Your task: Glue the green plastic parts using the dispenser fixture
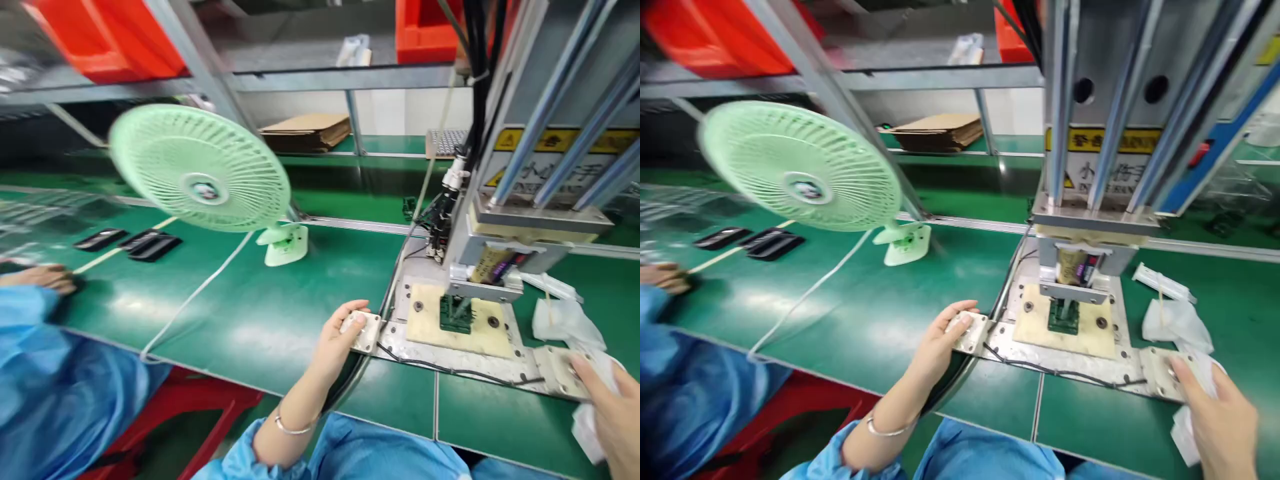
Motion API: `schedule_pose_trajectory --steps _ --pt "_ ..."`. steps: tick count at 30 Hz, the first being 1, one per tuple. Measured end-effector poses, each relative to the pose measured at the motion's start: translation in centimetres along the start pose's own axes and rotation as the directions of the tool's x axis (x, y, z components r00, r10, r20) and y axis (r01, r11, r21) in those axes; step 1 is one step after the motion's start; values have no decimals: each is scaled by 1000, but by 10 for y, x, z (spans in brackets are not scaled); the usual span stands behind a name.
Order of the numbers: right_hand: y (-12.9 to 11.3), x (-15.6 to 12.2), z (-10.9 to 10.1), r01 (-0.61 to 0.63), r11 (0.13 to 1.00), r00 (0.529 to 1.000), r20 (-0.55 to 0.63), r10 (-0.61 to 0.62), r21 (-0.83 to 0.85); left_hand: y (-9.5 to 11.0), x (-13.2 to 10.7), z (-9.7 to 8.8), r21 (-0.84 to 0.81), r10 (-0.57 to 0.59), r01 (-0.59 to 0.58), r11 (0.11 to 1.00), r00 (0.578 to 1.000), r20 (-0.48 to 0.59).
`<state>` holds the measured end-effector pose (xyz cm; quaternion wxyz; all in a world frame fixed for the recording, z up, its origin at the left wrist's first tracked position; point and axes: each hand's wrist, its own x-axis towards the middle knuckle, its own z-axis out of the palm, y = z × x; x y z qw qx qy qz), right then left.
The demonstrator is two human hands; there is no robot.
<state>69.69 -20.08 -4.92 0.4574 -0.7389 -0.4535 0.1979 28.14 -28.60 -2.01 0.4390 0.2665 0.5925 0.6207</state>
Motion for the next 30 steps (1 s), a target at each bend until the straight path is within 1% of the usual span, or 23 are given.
schedule_pose_trajectory --steps 1,2,4,6,9,13,21,26,30 --pt "-2 -1 0 -36 999 999 25 35 8 0 1 -1 3 -9 9 1000 1000 -1" --pt "-4 -1 0 -44 998 998 45 42 48 1 1 -2 8 -18 18 1000 1000 -5" --pt "-7 -2 3 -8 992 998 63 0 127 2 3 -3 25 -39 40 999 999 -21" --pt "-10 -2 6 42 985 996 72 -55 167 4 5 -3 41 -69 71 997 996 -48" --pt "-15 -4 8 84 978 989 102 -105 190 6 7 -3 50 -117 122 991 988 -97" --pt "-23 -6 8 101 975 984 123 -127 199 8 8 -2 68 -149 158 985 980 -131" --pt "-28 -7 6 109 975 982 129 -135 194 13 7 4 52 -140 149 987 980 -141" --pt "-22 -6 6 117 970 980 131 -147 211 15 5 5 37 -131 136 990 984 -120" --pt "-17 -5 5 134 965 978 125 -165 227 13 3 5 41 -93 98 994 990 -108"
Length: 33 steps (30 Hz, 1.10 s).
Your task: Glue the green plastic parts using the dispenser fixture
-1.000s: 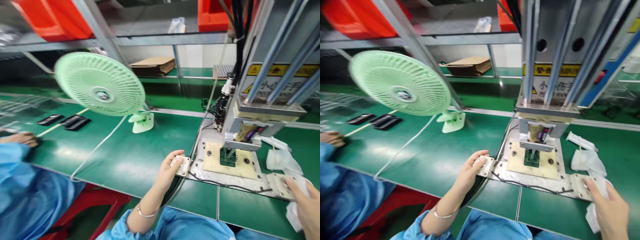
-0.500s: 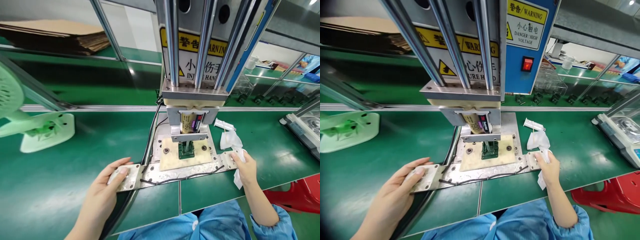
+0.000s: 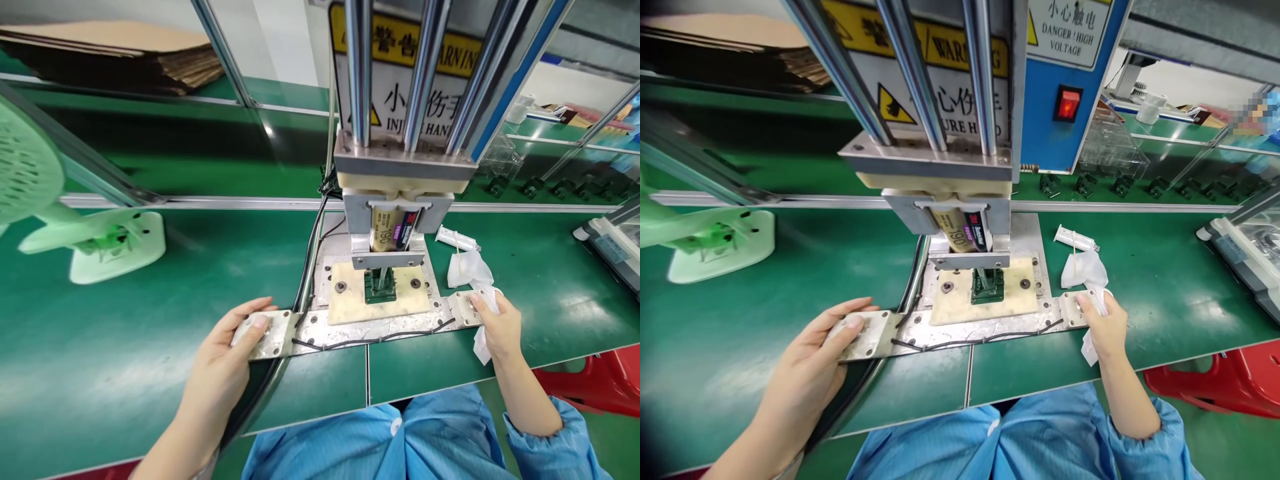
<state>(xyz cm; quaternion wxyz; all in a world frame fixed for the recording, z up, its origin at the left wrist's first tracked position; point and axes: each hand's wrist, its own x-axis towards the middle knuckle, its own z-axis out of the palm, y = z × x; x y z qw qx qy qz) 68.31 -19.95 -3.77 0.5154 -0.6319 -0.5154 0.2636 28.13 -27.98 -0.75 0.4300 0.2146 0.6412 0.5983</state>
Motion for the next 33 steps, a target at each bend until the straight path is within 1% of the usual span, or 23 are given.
schedule_pose_trajectory --steps 3,6,9,14,21,23,25,26,27,29,30,31,32,33 --pt "0 0 -1 5 1000 1000 -23 -6 -22 -1 -2 2 13 40 -40 999 999 2" --pt "-2 1 -2 15 999 999 -34 -17 -47 0 -5 5 12 54 -54 998 999 -8" --pt "0 1 -2 28 998 999 -39 -31 -52 2 -7 7 7 49 -49 999 999 -19" --pt "4 0 -3 23 1000 999 -34 -24 -14 4 -8 6 25 46 -45 999 998 -31" --pt "0 0 -3 21 999 1000 -18 -21 -24 2 -8 6 31 48 -47 998 998 -29" --pt "-1 0 -3 13 1000 1000 -16 -14 -23 0 -8 4 60 61 -59 996 998 -20" --pt "-1 -1 -3 11 1000 1000 -21 -12 -30 2 -6 -2 166 77 -82 983 996 36" --pt "-1 -1 -3 12 999 1000 -20 -13 -33 4 -5 -5 258 94 -110 960 993 74" --pt "-1 -1 -3 13 999 1000 -17 -14 -35 8 -4 -8 365 120 -154 918 986 114" --pt "0 -1 -3 15 999 1000 -9 -15 -29 20 -3 -7 563 210 -280 778 960 186" --pt "0 -2 -3 13 1000 1000 -7 -13 -22 27 -3 -2 622 254 -339 706 941 226" --pt "1 -2 -3 11 1000 1000 -6 -11 -16 35 -4 5 645 280 -389 658 921 270" --pt "1 -2 -4 8 1000 1000 -7 -8 -11 43 -5 16 640 280 -422 642 906 317" --pt "2 -1 -4 5 1000 1000 -9 -5 -11 50 -5 29 616 256 -433 658 898 359"
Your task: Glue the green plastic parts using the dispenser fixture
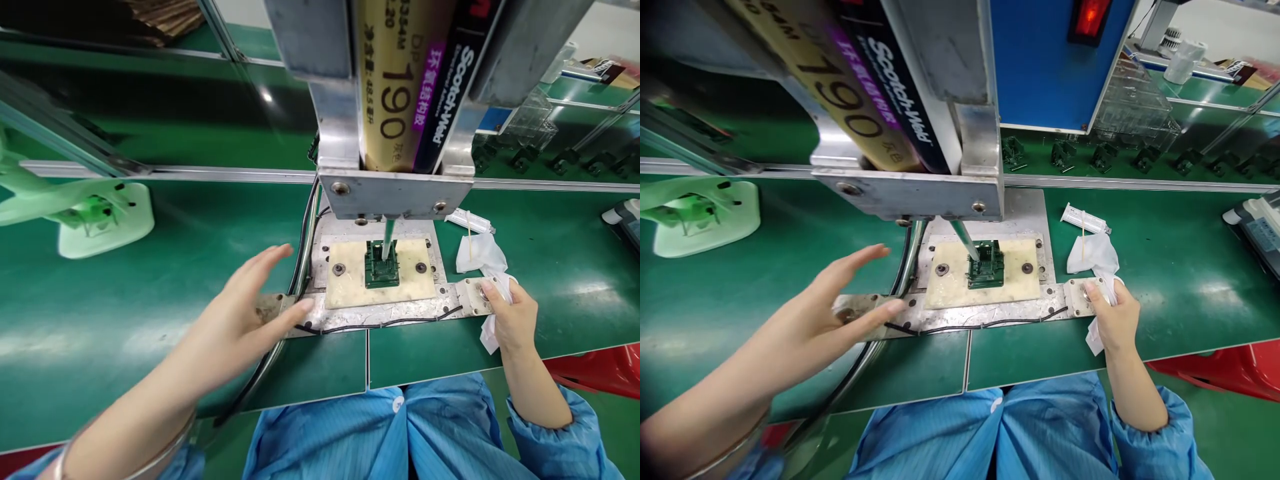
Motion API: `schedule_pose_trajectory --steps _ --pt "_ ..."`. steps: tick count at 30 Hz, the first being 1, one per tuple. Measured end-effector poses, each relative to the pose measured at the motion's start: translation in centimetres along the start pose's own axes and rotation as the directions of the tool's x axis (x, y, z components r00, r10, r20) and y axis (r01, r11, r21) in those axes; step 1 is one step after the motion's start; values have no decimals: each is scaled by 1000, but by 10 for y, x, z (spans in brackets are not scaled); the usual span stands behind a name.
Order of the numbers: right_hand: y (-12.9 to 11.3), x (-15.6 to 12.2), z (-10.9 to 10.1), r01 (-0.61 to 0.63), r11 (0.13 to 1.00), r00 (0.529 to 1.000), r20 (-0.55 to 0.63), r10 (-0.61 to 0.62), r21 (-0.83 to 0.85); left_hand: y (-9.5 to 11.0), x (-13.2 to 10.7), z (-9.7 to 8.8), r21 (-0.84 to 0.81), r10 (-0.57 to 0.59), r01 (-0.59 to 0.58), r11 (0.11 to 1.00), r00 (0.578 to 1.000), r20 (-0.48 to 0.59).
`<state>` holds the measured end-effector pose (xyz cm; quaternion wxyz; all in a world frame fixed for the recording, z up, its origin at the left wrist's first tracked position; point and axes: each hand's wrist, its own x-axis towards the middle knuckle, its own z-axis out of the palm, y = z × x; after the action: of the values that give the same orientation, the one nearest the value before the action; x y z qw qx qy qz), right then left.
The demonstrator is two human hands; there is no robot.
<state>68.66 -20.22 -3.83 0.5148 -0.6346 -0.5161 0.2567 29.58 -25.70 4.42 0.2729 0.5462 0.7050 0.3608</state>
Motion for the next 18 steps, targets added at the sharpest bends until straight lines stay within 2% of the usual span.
schedule_pose_trajectory --steps 2,4,7,9,11,14,16,18 --pt "1 0 0 -4 1000 1000 0 4 -5 24 14 15 -122 -9 21 992 995 101" --pt "2 1 -1 -4 1000 1000 -1 4 -17 39 29 34 -234 -14 60 970 982 191" --pt "0 0 0 -5 999 1000 2 5 -37 43 46 57 -317 71 30 948 950 303" --pt "-2 0 0 -5 999 1000 5 6 -38 41 51 64 -362 121 7 932 936 331" --pt "-5 -1 1 -2 1000 1000 8 2 -31 41 51 64 -433 103 54 900 937 333" --pt "-6 -1 1 -3 1000 1000 13 3 -20 49 45 56 -504 -43 237 831 929 367" --pt "-4 1 3 -5 1000 1000 13 5 -16 53 38 50 -469 -125 352 810 885 449" --pt "-1 2 4 3 1000 1000 17 -3 -11 56 29 45 -397 -146 418 817 816 559"
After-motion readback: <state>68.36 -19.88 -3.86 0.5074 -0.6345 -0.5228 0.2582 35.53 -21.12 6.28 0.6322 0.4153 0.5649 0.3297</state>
